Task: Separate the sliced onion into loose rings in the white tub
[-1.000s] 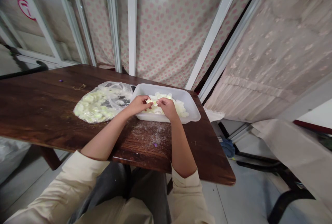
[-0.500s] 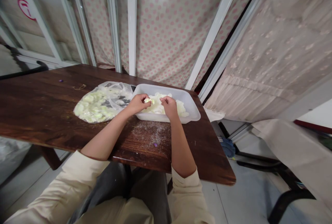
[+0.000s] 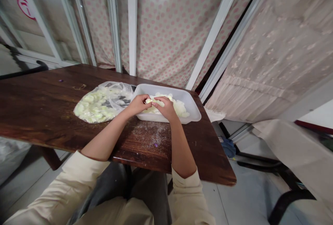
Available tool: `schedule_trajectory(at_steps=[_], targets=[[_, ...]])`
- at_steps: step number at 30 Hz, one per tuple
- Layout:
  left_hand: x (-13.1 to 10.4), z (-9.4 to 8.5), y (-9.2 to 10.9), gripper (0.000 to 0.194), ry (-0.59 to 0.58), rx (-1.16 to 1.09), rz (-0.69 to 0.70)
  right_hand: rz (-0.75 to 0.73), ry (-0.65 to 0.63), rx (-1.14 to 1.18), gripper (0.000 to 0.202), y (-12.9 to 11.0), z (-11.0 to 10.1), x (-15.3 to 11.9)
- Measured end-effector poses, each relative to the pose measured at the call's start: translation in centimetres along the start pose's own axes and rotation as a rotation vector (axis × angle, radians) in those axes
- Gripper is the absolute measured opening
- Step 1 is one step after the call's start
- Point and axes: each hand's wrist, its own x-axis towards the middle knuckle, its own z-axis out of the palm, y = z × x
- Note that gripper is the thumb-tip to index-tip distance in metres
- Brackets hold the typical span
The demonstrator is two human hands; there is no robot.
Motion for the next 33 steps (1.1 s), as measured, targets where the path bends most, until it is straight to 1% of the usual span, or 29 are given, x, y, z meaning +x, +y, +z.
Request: schedule_trajectory(at_steps=[2, 8, 12, 15, 21, 24, 27, 30, 33], targets=[[0.03, 0.05, -0.02, 0.017, -0.007, 0.014, 0.008, -0.017, -0.004, -0.01, 0.024, 0.06, 0.01, 0.0], [-0.02, 0.02, -0.08, 0.018, -0.015, 0.026, 0.02, 0.029, 0.027, -0.002, 0.019, 0.4, -0.02, 0.09], [0.02, 0.07, -0.19, 0.02, -0.073, -0.036, 0.005, 0.046, 0.046, 0.016, 0.018, 0.44, -0.03, 0.15], [0.05, 0.17, -0.2, 0.027, -0.102, -0.081, 0.0, 0.066, 0.073, 0.012, 0.018, 0.4, -0.03, 0.13], [0.08, 0.14, -0.25, 0.028, -0.081, -0.022, 0.018, 0.09, 0.095, 0.007, 0.024, 0.42, -0.01, 0.12], [0.15, 0.09, -0.4, 0.028, -0.045, 0.014, -0.001, 0.151, 0.16, 0.064, 0.028, 0.63, -0.04, 0.21], [0.14, 0.05, -0.45, 0.028, -0.024, 0.019, -0.001, 0.194, 0.221, 0.11, 0.026, 0.82, -0.1, 0.27], [0.11, 0.04, -0.44, 0.027, -0.014, 0.005, 0.014, 0.173, 0.183, 0.08, 0.024, 0.87, -0.16, 0.26], [0.13, 0.04, -0.48, 0.024, -0.009, 0.006, 0.032, 0.14, 0.156, 0.07, 0.027, 0.85, -0.26, 0.23]])
